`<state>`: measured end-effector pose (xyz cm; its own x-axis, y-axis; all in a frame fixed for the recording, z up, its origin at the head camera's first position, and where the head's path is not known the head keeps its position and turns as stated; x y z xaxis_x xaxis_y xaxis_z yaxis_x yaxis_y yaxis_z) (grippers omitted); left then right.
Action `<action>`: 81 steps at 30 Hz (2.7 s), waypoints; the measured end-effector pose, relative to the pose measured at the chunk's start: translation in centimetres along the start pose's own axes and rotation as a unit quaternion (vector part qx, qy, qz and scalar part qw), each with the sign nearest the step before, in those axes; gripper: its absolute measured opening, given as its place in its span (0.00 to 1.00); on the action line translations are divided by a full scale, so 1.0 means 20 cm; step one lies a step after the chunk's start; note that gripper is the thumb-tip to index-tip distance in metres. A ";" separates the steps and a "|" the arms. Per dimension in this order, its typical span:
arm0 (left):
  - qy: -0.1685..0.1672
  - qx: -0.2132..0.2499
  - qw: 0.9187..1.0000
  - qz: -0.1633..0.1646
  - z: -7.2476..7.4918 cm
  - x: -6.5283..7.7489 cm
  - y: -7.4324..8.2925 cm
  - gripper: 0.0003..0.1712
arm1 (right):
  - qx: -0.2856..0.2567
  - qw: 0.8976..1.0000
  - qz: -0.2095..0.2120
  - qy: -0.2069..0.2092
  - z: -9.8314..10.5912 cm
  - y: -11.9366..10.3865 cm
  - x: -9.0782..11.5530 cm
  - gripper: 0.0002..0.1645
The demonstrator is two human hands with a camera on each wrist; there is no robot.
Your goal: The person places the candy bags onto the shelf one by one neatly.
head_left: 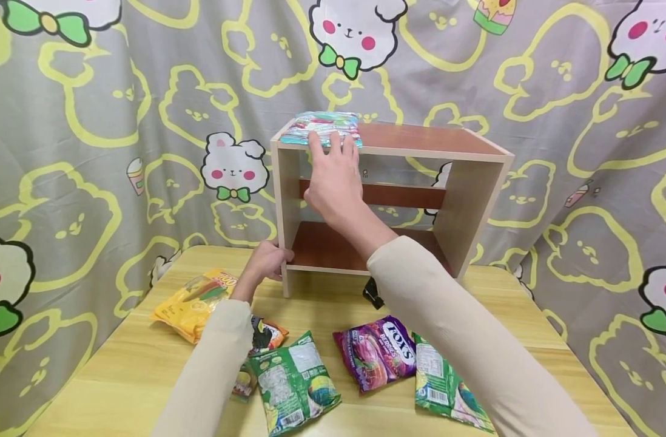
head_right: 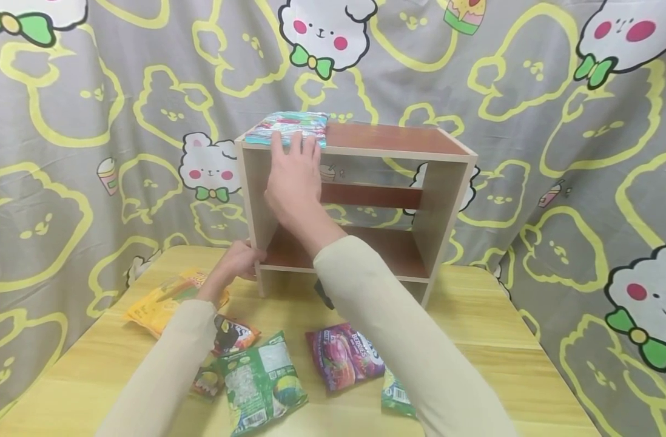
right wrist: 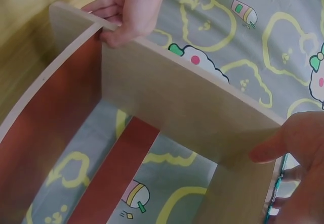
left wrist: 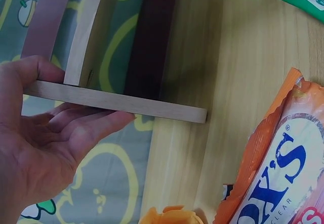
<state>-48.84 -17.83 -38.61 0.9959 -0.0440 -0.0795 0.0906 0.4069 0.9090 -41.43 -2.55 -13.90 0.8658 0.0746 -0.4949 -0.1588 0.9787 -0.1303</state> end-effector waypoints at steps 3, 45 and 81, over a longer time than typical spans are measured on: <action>0.003 0.003 1.000 0.001 0.00 0.00 0.00 0.20 | -0.002 1.000 0.006 0.002 -0.01 -0.03 0.00 0.55; -0.009 0.004 1.000 -0.002 -0.01 -0.01 0.01 0.25 | -0.159 0.983 0.055 0.077 0.15 0.08 0.01 0.25; -0.012 0.015 1.000 0.006 -0.01 -0.03 -0.02 0.24 | -0.160 0.986 0.014 -0.049 -0.29 0.47 0.25 0.18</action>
<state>-49.42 -17.79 -38.92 0.9963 -0.0614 -0.0594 0.0784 0.3809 0.9213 -41.38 5.98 -22.56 0.8987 0.1337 -0.4178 -0.3101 0.8672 -0.3897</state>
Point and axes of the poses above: each hand's wrist, its own x-axis away from the middle knuckle, its own z-axis out of the back of the hand, y = z × x, the point moved 8 cm from there along -x, towards the middle knuckle, and after that the axes turned 8 degrees about -z, right-handed, at the moved point
